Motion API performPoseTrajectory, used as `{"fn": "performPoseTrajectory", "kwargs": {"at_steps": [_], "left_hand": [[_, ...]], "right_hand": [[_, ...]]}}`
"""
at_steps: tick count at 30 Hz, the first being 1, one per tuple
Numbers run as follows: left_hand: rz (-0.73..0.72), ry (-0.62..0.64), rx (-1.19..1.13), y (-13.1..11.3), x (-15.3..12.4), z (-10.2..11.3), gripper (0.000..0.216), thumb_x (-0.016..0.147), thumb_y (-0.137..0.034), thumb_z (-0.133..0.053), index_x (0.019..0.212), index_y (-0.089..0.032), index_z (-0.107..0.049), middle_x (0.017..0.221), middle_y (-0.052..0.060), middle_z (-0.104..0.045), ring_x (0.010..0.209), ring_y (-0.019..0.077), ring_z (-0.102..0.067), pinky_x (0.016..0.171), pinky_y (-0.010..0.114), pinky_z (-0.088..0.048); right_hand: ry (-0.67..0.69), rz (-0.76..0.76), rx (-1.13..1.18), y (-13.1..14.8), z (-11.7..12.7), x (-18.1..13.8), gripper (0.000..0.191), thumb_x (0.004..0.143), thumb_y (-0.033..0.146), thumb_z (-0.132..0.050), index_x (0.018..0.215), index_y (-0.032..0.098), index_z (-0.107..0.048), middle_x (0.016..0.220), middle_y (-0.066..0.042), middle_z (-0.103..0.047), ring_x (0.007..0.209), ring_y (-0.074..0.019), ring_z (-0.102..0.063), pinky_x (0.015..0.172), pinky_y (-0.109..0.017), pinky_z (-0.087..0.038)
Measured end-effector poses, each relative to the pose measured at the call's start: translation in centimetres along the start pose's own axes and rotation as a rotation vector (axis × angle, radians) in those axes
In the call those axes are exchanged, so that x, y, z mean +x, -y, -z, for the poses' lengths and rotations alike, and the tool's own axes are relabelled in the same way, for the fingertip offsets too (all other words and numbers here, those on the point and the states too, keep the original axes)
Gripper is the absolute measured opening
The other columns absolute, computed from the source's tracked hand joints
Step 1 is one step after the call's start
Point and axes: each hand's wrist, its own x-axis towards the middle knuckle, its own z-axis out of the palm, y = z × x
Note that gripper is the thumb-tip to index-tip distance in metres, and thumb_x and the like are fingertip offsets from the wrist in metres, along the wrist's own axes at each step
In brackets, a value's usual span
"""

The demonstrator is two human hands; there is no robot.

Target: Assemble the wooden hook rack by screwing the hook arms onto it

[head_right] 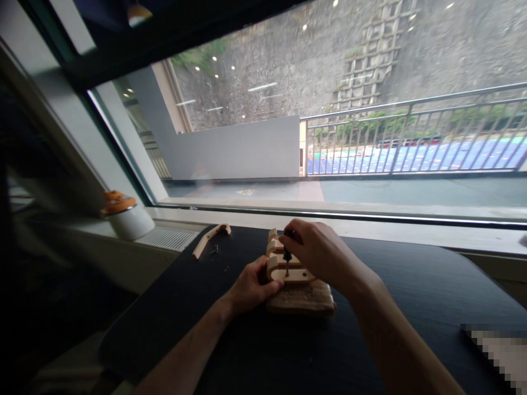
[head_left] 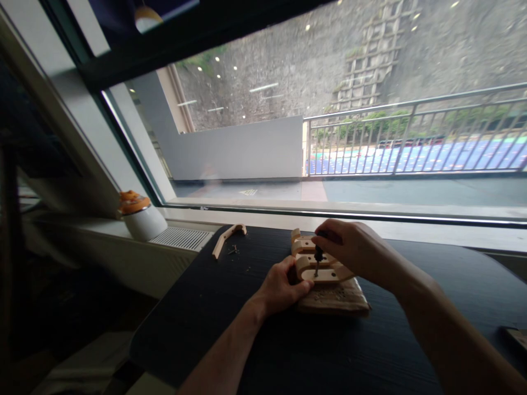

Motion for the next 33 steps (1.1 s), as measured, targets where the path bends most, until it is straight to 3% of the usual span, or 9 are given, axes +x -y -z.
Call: {"fn": "performPoseTrajectory", "kwargs": {"at_steps": [4,15,18,25,29,33], "left_hand": [[-0.001,0.008,-0.022,-0.2,-0.1,0.0,0.028,0.074,-0.028,-0.066,0.099,-0.017,-0.058,0.089,0.002,-0.064,0.079,0.0160,-0.059,0.069,0.024,-0.046],[-0.002,-0.013,-0.010,-0.5,-0.1,0.0,0.027,0.073,-0.027,-0.067,0.097,-0.017,-0.059,0.086,0.001,-0.063,0.079,0.0158,-0.058,0.068,0.023,-0.045],[0.003,-0.012,-0.020,-0.5,-0.1,-0.1,0.028,0.072,-0.027,-0.067,0.098,-0.017,-0.059,0.087,0.002,-0.063,0.079,0.0161,-0.059,0.069,0.024,-0.046],[0.010,-0.008,-0.022,0.0,0.0,-0.1,0.031,0.072,-0.028,-0.068,0.100,-0.017,-0.059,0.088,0.002,-0.064,0.079,0.0168,-0.059,0.069,0.025,-0.046],[0.003,0.015,-0.034,0.0,0.0,0.0,0.029,0.074,-0.029,-0.066,0.100,-0.017,-0.058,0.089,0.002,-0.064,0.080,0.0168,-0.059,0.069,0.025,-0.046],[-0.006,0.018,-0.039,-0.3,-0.1,0.0,0.027,0.075,-0.027,-0.066,0.098,-0.017,-0.057,0.087,0.002,-0.062,0.079,0.0156,-0.058,0.068,0.024,-0.045]], "right_hand": [[-0.028,0.013,-0.063,0.4,-0.4,0.0,0.028,0.087,0.043,-0.045,0.089,0.023,-0.065,0.066,0.000,-0.066,0.055,-0.0133,-0.055,0.051,-0.024,-0.033],[0.056,0.128,0.055,0.9,-0.1,-0.4,0.032,0.088,0.028,-0.041,0.111,0.029,-0.065,0.101,-0.001,-0.071,0.084,-0.0174,-0.064,0.067,-0.025,-0.043],[0.041,0.118,0.056,0.7,0.0,-0.3,0.031,0.088,0.029,-0.042,0.107,0.026,-0.066,0.096,-0.002,-0.072,0.079,-0.0174,-0.065,0.063,-0.025,-0.042],[0.005,0.011,0.030,0.2,0.1,-0.1,0.028,0.085,0.042,-0.048,0.086,0.020,-0.066,0.061,0.001,-0.064,0.051,-0.0117,-0.052,0.047,-0.023,-0.033],[-0.017,0.013,-0.034,0.5,-0.1,-0.1,0.025,0.084,0.043,-0.050,0.082,0.022,-0.065,0.061,0.001,-0.062,0.051,-0.0113,-0.050,0.047,-0.023,-0.030],[0.017,0.070,0.051,1.1,-0.2,-0.3,0.023,0.088,0.035,-0.045,0.090,0.025,-0.065,0.073,0.001,-0.067,0.061,-0.0124,-0.057,0.054,-0.023,-0.036]]}}
